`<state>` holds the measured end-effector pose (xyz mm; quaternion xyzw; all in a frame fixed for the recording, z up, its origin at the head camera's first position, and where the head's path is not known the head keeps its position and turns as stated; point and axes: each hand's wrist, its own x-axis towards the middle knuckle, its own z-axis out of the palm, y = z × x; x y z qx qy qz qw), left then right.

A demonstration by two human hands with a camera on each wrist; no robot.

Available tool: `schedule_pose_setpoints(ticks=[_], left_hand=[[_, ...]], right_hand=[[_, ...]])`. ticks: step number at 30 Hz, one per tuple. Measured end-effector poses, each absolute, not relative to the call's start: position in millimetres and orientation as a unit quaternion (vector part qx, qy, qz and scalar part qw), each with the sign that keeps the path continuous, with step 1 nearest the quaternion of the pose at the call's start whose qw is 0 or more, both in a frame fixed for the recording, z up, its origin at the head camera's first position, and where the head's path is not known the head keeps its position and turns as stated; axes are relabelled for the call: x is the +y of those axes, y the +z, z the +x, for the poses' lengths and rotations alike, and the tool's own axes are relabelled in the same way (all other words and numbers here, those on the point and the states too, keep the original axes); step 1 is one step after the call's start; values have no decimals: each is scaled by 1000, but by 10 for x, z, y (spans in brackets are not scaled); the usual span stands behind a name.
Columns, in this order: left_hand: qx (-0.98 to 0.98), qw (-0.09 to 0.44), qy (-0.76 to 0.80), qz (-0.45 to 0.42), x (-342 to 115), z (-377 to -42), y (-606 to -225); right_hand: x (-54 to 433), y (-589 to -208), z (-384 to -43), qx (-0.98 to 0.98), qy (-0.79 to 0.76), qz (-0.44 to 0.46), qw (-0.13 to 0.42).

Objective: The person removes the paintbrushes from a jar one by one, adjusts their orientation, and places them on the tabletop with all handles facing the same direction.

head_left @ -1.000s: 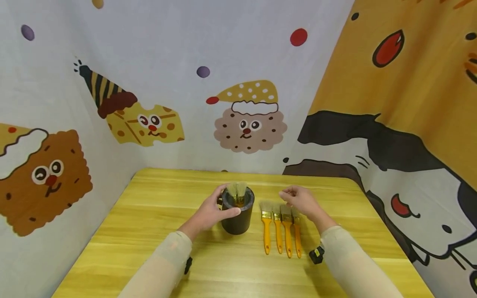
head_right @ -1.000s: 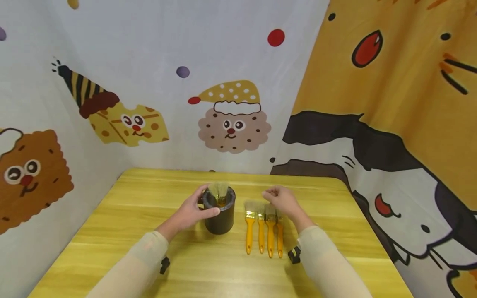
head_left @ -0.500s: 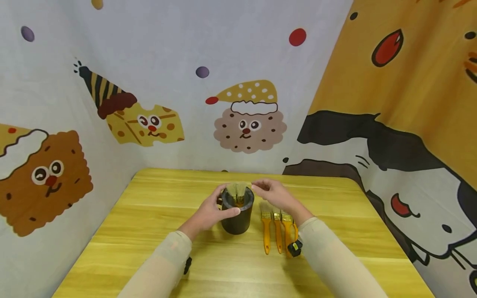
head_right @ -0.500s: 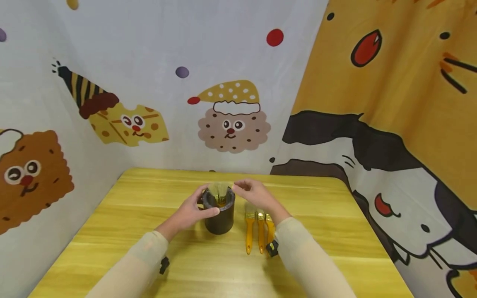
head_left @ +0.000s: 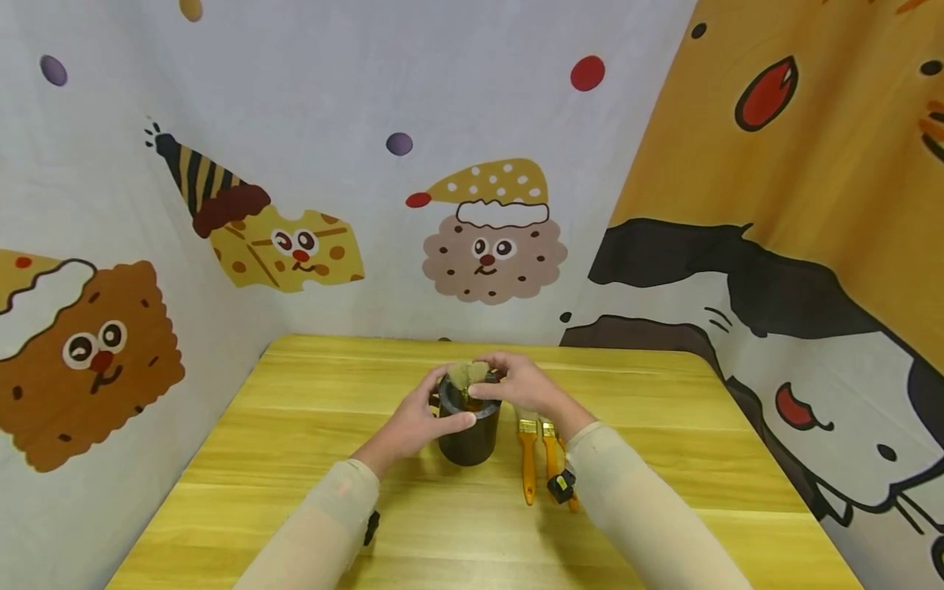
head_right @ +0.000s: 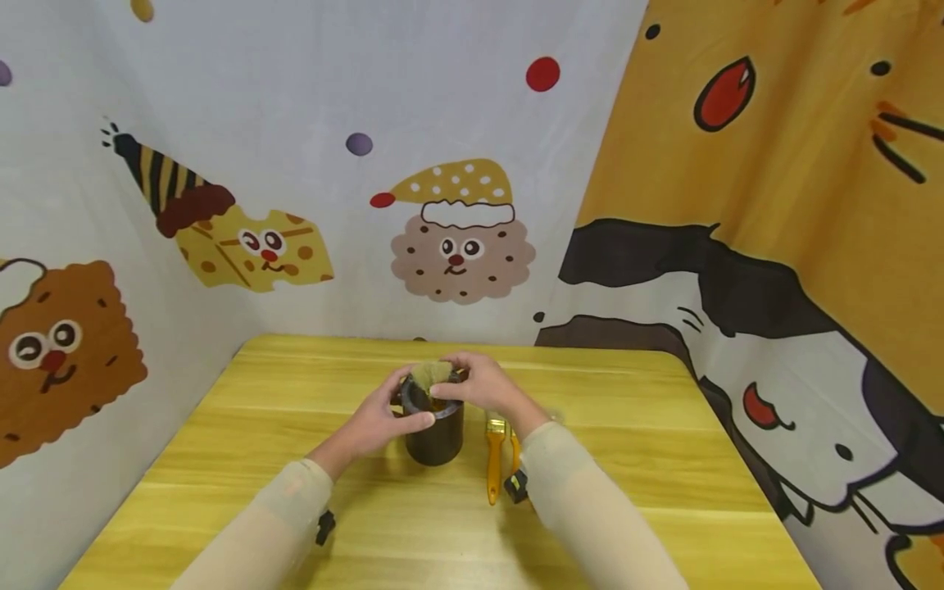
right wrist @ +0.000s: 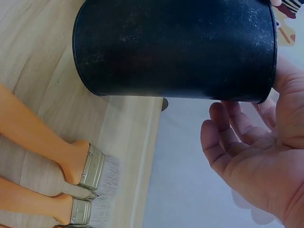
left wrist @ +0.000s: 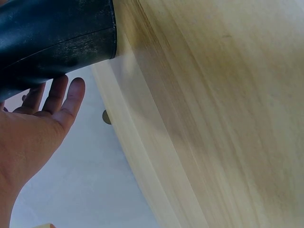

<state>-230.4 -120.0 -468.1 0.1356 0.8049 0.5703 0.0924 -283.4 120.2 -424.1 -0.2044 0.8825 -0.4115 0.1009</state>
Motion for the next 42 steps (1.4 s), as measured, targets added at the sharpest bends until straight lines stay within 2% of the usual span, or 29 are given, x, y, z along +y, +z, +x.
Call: schedule_pose_setpoints(ticks=[19,25,42], left_hand=[[810,90,563,134,-1198,-2310,-4711],[813,84,561,134,-1201,-2319,-4714],[811,87,563,135,-1203,-2330,-4716]], right_hand=[[1141,-4229,-2780,864,-457,-188,94],[1164,-4222,-2758,870,-450,-189,74],[1185,-4213,-2752,875,-429,-209,74]])
